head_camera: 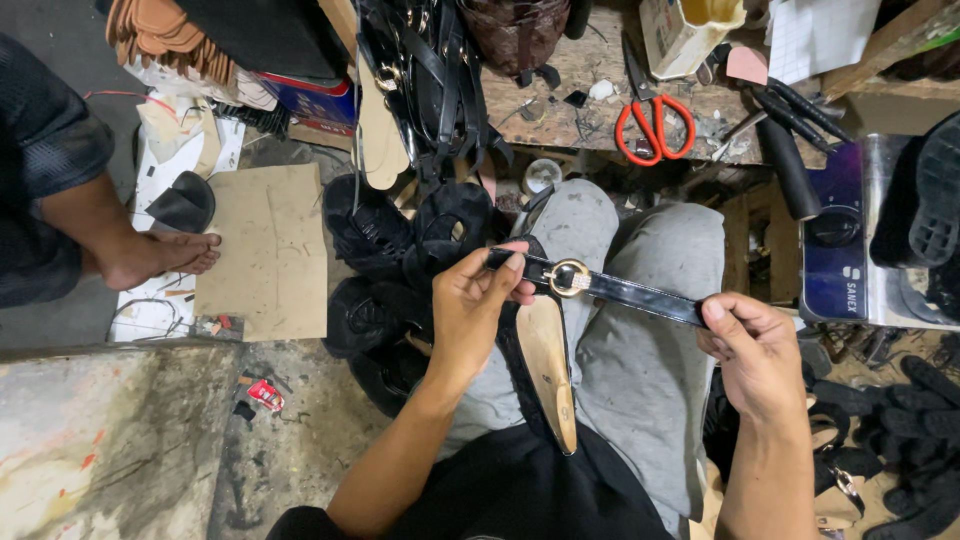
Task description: The person holds a shoe upper on a wooden last on their lap and repeatedly hammers the upper to shape and set it. They then rub the sole edge with a pink sanding block and attach a black strap with a gold buckle across the shoe, pressing the strap ends into place.
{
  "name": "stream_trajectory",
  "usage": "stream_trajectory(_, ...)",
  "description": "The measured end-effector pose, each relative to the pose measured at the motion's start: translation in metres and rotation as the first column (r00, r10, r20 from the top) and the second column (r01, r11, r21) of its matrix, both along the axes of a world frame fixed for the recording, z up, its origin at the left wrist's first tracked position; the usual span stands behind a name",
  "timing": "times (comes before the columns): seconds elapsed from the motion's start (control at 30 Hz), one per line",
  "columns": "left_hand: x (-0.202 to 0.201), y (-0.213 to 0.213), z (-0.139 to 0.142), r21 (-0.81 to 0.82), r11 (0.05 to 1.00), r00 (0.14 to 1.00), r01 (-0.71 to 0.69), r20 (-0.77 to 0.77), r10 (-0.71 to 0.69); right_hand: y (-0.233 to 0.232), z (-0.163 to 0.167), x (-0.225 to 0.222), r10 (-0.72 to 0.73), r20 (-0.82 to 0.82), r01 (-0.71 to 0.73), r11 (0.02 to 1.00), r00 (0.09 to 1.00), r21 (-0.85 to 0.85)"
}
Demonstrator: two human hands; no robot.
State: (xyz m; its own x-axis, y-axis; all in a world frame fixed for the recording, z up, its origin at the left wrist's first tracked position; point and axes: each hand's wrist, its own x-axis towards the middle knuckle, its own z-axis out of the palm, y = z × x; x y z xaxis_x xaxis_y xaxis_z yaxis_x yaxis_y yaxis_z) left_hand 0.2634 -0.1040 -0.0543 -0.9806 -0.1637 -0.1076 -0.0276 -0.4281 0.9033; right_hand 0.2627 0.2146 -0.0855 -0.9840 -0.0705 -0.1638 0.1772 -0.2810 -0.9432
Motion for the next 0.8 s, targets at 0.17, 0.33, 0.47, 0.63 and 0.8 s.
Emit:
stream_trajectory(0.17,0.001,0.001,0.004,0.006,1.000,1.000,-0.002,0.013,0.002,0.000,0.000,-0.001,0.018,-0.005,-0.018,1.000,1.000,-0.003)
stream_trajectory(0.33,0.001,0.001,0.008,0.008,1.000,0.999,0.000,0.034,0.000,-0.001,0.002,-0.001,0.012,-0.005,-0.012,1.000,1.000,0.019)
stream_trajectory(0.47,0.003,0.000,0.004,0.010,1.000,0.999,-0.006,0.033,0.006,0.000,0.000,0.000,0.014,-0.005,-0.014,1.000,1.000,0.027)
stream_trajectory(0.63,-0.001,0.004,-0.010,0.247,0.969,1.000,0.021,-0.020,-0.017,0.000,-0.008,-0.002,-0.018,0.001,0.018,1.000,1.000,-0.002)
stream_trajectory(0.8,-0.034,0.022,-0.029,0.273,0.951,0.989,0.142,-0.070,-0.127,-0.017,-0.007,-0.032,-0.104,-0.047,0.109,0.988,0.993,0.109)
